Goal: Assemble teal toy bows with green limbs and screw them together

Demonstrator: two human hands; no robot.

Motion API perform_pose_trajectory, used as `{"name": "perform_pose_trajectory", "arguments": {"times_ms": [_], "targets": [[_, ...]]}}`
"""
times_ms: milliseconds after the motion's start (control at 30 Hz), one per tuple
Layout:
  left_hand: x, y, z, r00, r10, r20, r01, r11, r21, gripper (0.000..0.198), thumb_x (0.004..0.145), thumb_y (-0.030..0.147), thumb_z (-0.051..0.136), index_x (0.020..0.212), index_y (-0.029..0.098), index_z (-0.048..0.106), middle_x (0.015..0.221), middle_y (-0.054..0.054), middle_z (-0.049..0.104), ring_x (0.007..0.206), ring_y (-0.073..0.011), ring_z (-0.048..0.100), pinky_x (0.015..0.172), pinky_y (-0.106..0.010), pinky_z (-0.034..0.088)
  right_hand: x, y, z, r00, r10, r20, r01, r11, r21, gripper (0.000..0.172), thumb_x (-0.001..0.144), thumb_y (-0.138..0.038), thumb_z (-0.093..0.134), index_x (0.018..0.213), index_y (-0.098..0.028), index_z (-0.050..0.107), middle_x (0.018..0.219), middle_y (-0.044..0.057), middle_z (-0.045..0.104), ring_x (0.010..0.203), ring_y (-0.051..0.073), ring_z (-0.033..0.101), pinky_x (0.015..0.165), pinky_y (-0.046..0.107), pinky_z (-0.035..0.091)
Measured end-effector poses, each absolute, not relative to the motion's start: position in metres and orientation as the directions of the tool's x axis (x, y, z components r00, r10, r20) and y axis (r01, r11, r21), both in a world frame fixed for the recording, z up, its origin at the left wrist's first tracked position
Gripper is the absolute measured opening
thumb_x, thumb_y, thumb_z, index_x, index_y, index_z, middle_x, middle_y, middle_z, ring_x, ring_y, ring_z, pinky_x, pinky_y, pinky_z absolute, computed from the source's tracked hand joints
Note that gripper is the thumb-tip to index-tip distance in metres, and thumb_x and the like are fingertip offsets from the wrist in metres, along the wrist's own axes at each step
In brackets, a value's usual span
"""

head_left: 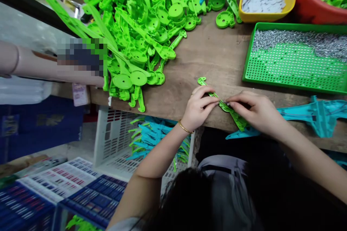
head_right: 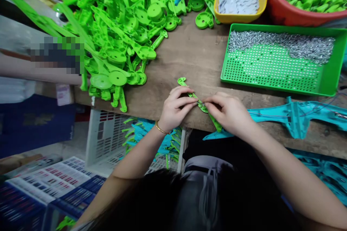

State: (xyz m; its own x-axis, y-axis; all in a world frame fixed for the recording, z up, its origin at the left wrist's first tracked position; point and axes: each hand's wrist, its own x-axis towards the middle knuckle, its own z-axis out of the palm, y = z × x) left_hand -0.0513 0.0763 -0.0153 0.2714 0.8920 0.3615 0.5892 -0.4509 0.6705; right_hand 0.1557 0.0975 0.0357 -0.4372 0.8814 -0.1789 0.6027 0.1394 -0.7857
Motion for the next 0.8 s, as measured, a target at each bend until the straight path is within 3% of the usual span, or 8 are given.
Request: {"name": "perform_pose_trajectory", "arguments": {"times_ms": [133, 267, 467, 800], "targets": [[-0.05, 0.077, -0.016, 0.273, 0.902, 0.335, 0.607, -0.431, 0.667, 0.011, 0.088, 0.024, 0.062, 0.089, 0.021, 0.073, 0.103, -0.006, 0.065, 0.106, -0.0187, 0.057, 0.098, -0.04, 0.046, 0.149, 0.094, 0.036, -0.396, 0.907, -0.145, 0.577, 0.123, -0.807, 0.019, 0.084, -0.027, 0.058, 0.085, -0.015, 0.073, 0.071, 0.003, 0.064, 0.062, 0.012, 0.056, 0.058, 0.024, 0.041], [-0.05, 0.079, -0.009, 0.307, 0.919, 0.249, 0.642, -0.393, 0.658, 0.014, 0.09, 0.024, 0.06, 0.089, 0.022, 0.073, 0.105, -0.006, 0.063, 0.107, -0.019, 0.055, 0.098, -0.038, 0.044, 0.144, 0.088, 0.035, -0.359, 0.915, -0.186, 0.602, 0.074, -0.795, 0.017, 0.081, -0.027, 0.058, 0.082, -0.016, 0.072, 0.067, 0.002, 0.061, 0.058, 0.011, 0.051, 0.057, 0.024, 0.039], [-0.051, 0.09, 0.003, 0.34, 0.94, 0.037, 0.697, -0.278, 0.66, 0.01, 0.086, 0.029, 0.065, 0.089, 0.024, 0.073, 0.112, -0.004, 0.064, 0.113, -0.0218, 0.053, 0.101, -0.04, 0.038, 0.143, 0.081, 0.03, -0.327, 0.919, -0.221, 0.772, 0.124, -0.623, 0.014, 0.079, -0.026, 0.056, 0.074, -0.02, 0.068, 0.065, 0.002, 0.062, 0.06, 0.013, 0.053, 0.059, 0.025, 0.037], [-0.048, 0.089, -0.001, 0.292, 0.955, 0.052, 0.698, -0.25, 0.671, 0.007, 0.084, 0.027, 0.069, 0.079, 0.023, 0.073, 0.098, 0.0, 0.071, 0.112, -0.0222, 0.052, 0.099, -0.041, 0.033, 0.131, 0.103, 0.046, -0.361, 0.827, -0.431, 0.905, 0.199, -0.377, 0.013, 0.076, -0.024, 0.056, 0.075, -0.02, 0.068, 0.067, 0.002, 0.066, 0.059, 0.015, 0.055, 0.057, 0.027, 0.034]]}}
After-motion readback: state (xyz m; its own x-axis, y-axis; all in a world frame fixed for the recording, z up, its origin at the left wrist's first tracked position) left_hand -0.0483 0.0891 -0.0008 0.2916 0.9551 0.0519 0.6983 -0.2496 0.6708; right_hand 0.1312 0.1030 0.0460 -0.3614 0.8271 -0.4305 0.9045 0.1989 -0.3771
